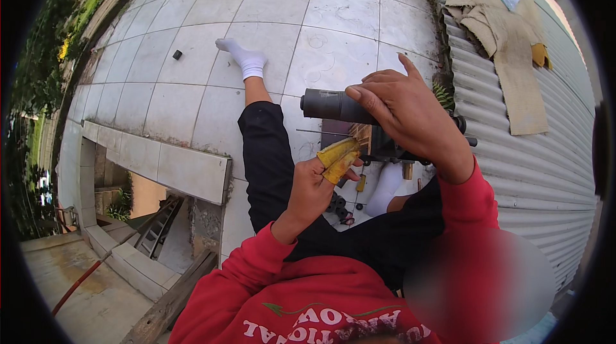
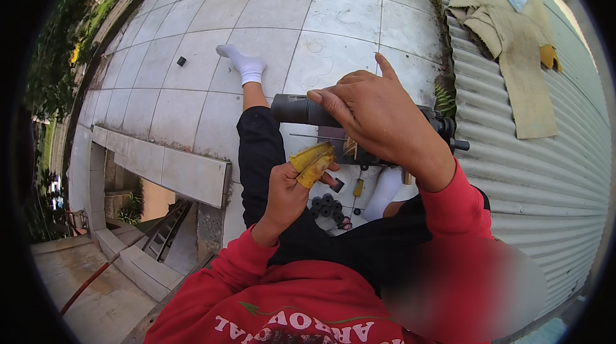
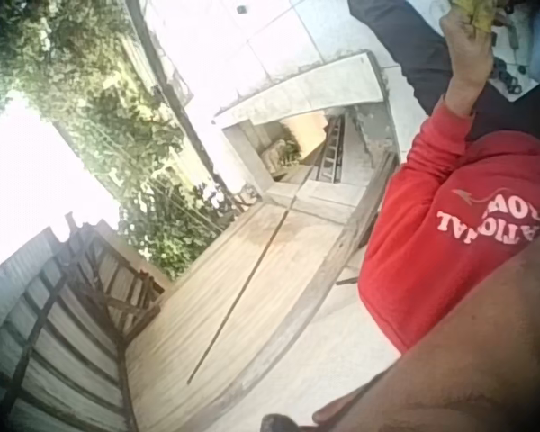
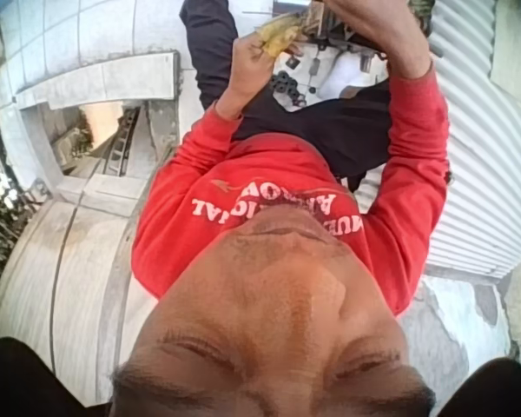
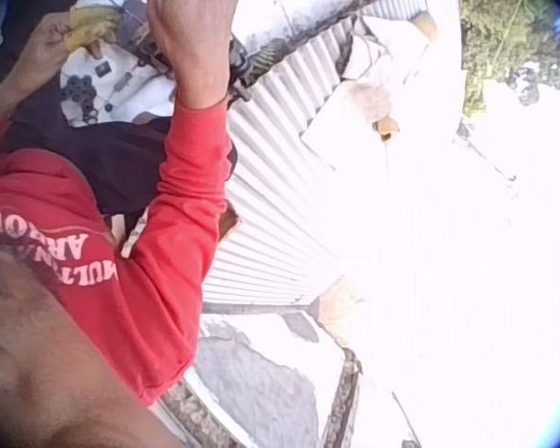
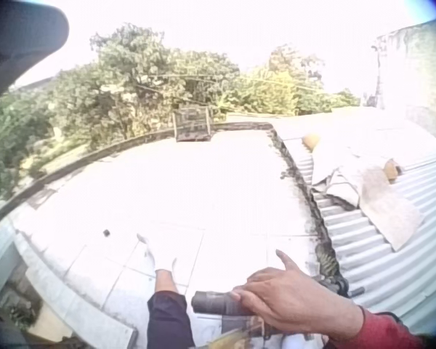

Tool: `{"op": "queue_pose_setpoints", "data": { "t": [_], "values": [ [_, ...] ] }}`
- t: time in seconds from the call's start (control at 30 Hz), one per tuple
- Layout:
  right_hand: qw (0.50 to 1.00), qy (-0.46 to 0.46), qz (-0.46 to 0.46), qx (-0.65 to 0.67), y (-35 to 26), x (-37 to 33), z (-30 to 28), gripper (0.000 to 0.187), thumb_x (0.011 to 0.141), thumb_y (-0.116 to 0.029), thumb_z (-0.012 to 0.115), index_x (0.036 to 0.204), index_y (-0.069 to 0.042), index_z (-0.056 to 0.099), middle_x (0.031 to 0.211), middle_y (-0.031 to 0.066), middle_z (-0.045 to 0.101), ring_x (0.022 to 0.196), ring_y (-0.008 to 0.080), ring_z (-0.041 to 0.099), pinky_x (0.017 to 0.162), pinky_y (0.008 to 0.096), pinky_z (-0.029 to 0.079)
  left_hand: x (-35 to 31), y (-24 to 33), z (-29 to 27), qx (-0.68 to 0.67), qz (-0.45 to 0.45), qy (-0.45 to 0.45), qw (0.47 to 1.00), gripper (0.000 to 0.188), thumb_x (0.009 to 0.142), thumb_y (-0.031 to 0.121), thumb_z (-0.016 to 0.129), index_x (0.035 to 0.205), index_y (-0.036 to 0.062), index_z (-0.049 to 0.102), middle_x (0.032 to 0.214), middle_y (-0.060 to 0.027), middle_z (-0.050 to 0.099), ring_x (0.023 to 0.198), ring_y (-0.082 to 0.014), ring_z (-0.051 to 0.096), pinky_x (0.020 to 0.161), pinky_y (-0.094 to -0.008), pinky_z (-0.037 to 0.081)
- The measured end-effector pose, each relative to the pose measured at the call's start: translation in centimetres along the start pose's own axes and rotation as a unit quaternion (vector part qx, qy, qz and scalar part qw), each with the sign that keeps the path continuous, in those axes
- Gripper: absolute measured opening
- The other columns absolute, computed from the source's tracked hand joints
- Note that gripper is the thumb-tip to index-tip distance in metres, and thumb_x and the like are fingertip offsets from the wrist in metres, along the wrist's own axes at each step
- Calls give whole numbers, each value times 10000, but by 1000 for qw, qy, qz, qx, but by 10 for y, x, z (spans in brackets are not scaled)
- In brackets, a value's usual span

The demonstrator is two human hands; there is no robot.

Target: Assembling small cylindrical ferrite cores onto a manual winding machine.

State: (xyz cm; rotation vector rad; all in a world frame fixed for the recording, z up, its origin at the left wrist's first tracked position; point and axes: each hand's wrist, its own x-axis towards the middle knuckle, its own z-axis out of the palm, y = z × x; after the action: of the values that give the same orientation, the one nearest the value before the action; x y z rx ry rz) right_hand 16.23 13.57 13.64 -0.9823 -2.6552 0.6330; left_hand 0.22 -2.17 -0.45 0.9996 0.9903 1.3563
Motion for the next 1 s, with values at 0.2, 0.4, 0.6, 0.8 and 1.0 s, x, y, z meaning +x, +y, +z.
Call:
{"op": "queue_pose_setpoints", "data": {
  "t": [0.2, 0.4, 0.6, 0.8, 1.0],
  "values": [
    [996, 83, -24, -7, 6, 0, -3, 396, 1161, -319, 494, 1235, -78, 799, 1138, 123, 797, 1145, 334, 717, 1254, 694, 302, -1, -5, -4, 15, 13, -6, 1000, 329, 1138, 142, 623, 1371, -81, 692, 1146, -150, 796, 909, -178, 781, 860, -322, 620],
    [999, 38, -9, -12, 11, -2, 4, 396, 1159, -323, 505, 1213, -62, 798, 1085, 107, 790, 1156, 333, 711, 1252, 697, 299, -8, -5, 0, 20, -15, 3, 1000, 280, 1092, 26, 615, 1325, -87, 722, 1125, -119, 815, 923, -144, 770, 873, -302, 606],
    [999, 3, 15, -44, 5, -1, 7, 391, 1159, -321, 499, 1207, -79, 802, 1083, 103, 790, 1197, 312, 696, 1258, 686, 294, -13, -7, -2, 20, -17, 8, 1000, 283, 1098, 43, 626, 1331, -87, 721, 1119, -115, 815, 923, -134, 763, 864, -299, 605],
    [999, 15, -12, 34, 2, 0, 2, 356, 1148, -317, 532, 1245, -102, 799, 1152, 104, 804, 1129, 304, 727, 1248, 697, 296, -9, -11, -5, 43, 9, 1, 999, 320, 1136, 144, 627, 1353, -78, 704, 1122, -140, 798, 883, -166, 772, 839, -329, 634],
    [1000, 18, 2, 22, 8, -7, 14, 366, 1146, -332, 547, 1294, -100, 788, 1114, 93, 803, 1118, 303, 733, 1252, 692, 295, -4, -10, -30, 26, 5, 97, 995, 341, 1150, 176, 608, 1386, -61, 674, 1133, -148, 801, 890, -177, 784, 816, -307, 624]
  ]
}}
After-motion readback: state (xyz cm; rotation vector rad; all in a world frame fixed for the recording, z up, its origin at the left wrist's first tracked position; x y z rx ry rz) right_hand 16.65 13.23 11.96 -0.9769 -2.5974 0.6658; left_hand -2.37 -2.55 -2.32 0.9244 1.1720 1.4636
